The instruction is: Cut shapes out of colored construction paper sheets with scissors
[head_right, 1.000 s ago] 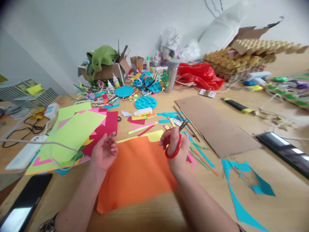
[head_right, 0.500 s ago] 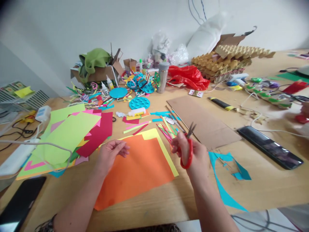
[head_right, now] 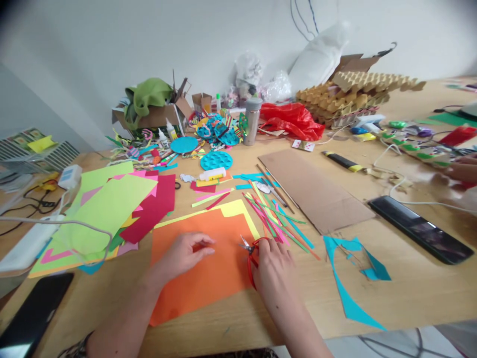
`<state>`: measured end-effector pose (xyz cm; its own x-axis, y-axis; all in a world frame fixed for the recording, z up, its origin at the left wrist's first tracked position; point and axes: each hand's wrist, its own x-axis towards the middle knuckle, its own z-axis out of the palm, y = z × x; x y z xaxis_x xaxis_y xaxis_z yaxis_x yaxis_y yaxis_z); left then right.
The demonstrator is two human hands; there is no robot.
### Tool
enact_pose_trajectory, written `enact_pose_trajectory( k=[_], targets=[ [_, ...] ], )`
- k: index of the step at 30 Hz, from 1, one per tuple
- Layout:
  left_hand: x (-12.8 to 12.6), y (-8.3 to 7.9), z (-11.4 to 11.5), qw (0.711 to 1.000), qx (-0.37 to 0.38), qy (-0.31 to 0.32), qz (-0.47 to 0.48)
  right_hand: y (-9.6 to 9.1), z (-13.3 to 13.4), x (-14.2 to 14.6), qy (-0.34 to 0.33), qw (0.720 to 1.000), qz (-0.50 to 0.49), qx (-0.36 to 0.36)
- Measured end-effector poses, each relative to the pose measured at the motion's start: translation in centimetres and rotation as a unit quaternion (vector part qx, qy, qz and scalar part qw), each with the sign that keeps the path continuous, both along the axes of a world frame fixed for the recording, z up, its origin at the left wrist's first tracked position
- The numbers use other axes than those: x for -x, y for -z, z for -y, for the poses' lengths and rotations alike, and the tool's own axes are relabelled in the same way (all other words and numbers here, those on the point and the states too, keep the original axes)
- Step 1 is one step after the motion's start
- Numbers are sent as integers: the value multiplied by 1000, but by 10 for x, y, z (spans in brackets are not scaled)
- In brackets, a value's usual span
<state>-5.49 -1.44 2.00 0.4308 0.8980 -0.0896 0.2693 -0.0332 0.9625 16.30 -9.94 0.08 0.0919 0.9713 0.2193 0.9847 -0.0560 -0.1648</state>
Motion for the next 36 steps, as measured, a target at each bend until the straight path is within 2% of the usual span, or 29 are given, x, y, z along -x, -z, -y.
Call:
enact_pose_trajectory(
  k=[5, 12, 25, 29, 36],
  targets=[
    [2, 5, -2, 997, -67, 44, -22, 2, 0, 2, 6, 999, 33, 12],
    [2, 6, -2, 986, -126, 70, -79, 7, 2, 4, 30, 998, 50, 24],
    [4, 2, 0, 983, -132, 79, -97, 8, 0, 6, 43, 998, 25, 39],
    [4, 5, -1, 976, -138, 96, -139, 12, -2, 5, 48, 998, -10, 38],
    [2, 6, -2, 966, -151, 102, -186, 12, 2, 10, 41, 999, -3, -8]
  ],
)
